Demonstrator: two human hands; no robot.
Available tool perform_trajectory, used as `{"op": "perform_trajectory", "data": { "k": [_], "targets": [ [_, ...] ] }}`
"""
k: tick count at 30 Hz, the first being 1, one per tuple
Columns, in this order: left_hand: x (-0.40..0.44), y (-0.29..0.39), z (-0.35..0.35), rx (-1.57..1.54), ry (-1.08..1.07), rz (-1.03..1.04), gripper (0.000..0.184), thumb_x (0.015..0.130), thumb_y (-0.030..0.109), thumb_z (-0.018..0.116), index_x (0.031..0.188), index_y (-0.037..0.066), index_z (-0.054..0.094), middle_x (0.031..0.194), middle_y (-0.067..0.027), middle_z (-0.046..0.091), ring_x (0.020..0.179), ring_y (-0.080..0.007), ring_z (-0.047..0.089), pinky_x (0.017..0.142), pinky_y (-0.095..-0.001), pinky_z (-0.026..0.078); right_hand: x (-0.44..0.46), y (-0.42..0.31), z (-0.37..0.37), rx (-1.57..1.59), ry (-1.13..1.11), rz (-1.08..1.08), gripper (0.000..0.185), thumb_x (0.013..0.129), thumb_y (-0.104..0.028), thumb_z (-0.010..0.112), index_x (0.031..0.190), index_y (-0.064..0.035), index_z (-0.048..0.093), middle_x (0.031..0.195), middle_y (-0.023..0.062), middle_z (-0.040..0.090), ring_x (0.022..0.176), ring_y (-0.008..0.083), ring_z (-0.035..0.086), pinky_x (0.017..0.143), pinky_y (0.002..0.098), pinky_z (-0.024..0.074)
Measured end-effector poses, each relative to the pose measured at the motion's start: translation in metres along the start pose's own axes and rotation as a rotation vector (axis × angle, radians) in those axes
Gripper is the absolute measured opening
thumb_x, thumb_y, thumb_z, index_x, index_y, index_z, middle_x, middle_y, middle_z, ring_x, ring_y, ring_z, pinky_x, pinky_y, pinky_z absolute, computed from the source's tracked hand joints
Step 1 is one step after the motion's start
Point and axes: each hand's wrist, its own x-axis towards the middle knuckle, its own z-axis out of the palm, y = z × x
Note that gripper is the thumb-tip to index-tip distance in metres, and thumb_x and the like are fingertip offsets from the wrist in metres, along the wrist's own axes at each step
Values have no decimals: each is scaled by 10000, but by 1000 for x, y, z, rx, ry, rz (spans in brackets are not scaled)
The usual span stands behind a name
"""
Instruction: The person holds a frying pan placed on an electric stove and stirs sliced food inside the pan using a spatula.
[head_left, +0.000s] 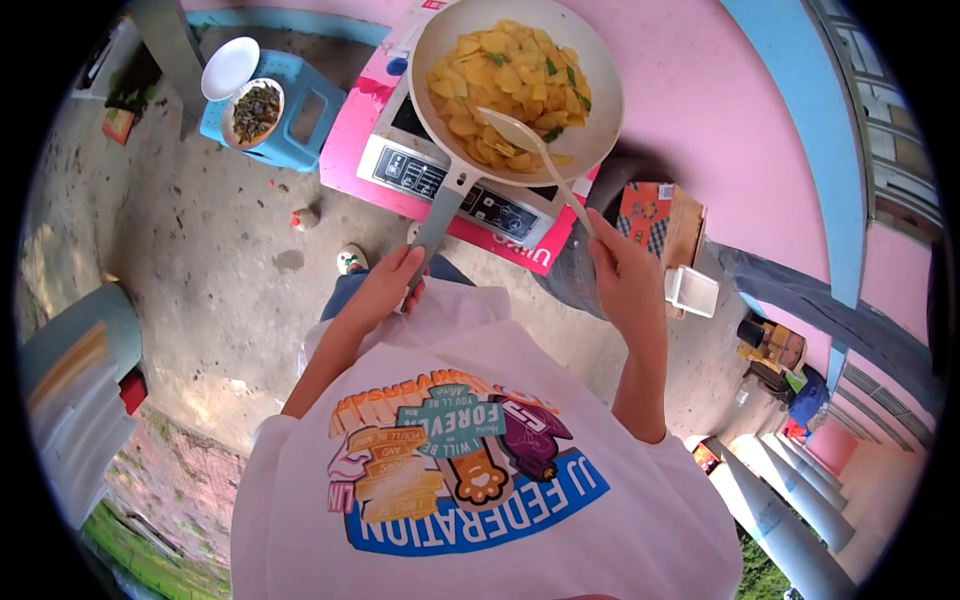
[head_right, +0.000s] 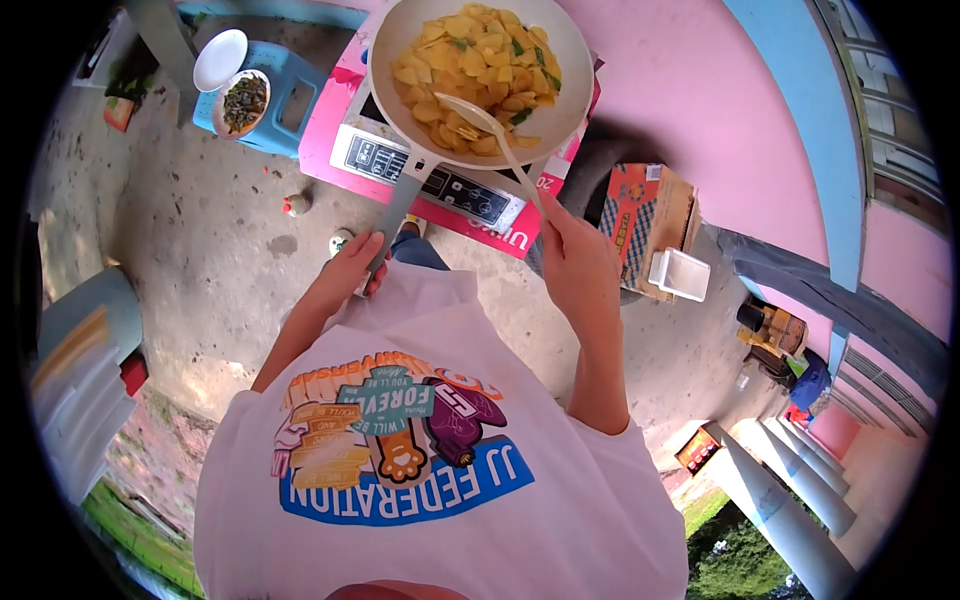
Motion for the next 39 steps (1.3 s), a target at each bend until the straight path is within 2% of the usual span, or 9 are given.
{"op": "perform_trajectory", "data": {
  "k": [3,10,12,16,25,29,31,34,39],
  "targets": [
    [-1,3,2,12,20,-19,389,1014,408,369,913,57,502,642,-12,484,501,-89,449,492,-239,367,11,14,16,-260,120,-55,369,909,-118,550,1275,-160,580,721,135,588,643,331,595,597,431,441],
    [0,1,0,5,20,-11,387,1012,412,371,900,64,496,638,-5,482,495,-85,445,487,-238,363,4,1,15,-120,-61,-70,369,904,-122,567,1270,-169,586,728,132,600,620,305,592,571,410,436],
    [1,0,-2,-9,6,-12,386,1011,414,375,896,65,493,637,-5,481,492,-85,444,486,-238,367,10,5,-2,17,-72,93,355,906,-133,574,1258,-167,597,754,135,618,631,295,598,582,395,447],
    [2,0,-5,-30,-9,-34,373,1010,419,385,909,77,494,634,-3,484,494,-85,451,487,-235,380,22,3,-1,-146,62,46,337,915,-135,561,1248,-160,606,794,148,627,687,302,612,631,385,467],
    [3,1,-10,-42,-57,1,353,1017,393,372,927,71,482,619,-8,482,473,-86,443,468,-235,370,20,-9,-19,-126,-38,118,353,913,-99,552,1251,-182,612,733,158,593,663,316,585,639,366,456],
    [2,0,-9,-12,-39,12,349,1017,386,373,931,66,480,606,-9,473,469,-84,439,465,-237,367,36,-4,-34,-286,-15,-39,383,903,-98,563,1262,-224,605,777,132,606,651,291,596,611,370,463],
    [1,0,-8,-17,-30,11,350,1017,386,374,929,66,485,607,-9,471,472,-84,439,465,-238,366,44,-2,-37,-541,-138,-121,375,895,-111,572,1250,-227,611,787,117,610,660,287,609,598,383,470],
    [1,0,-6,-23,4,12,356,1016,389,375,924,67,496,609,-8,468,479,-85,440,465,-239,363,50,-5,-50,-623,-303,-231,347,887,-112,577,1212,-219,636,750,103,596,655,284,612,589,392,471],
    [0,2,-1,-28,33,-20,374,1012,408,377,919,73,515,612,-3,461,487,-87,436,467,-239,359,81,-14,-83,-509,-316,-366,327,878,-94,581,1174,-205,661,696,94,565,612,278,592,571,390,467]
  ]
}}
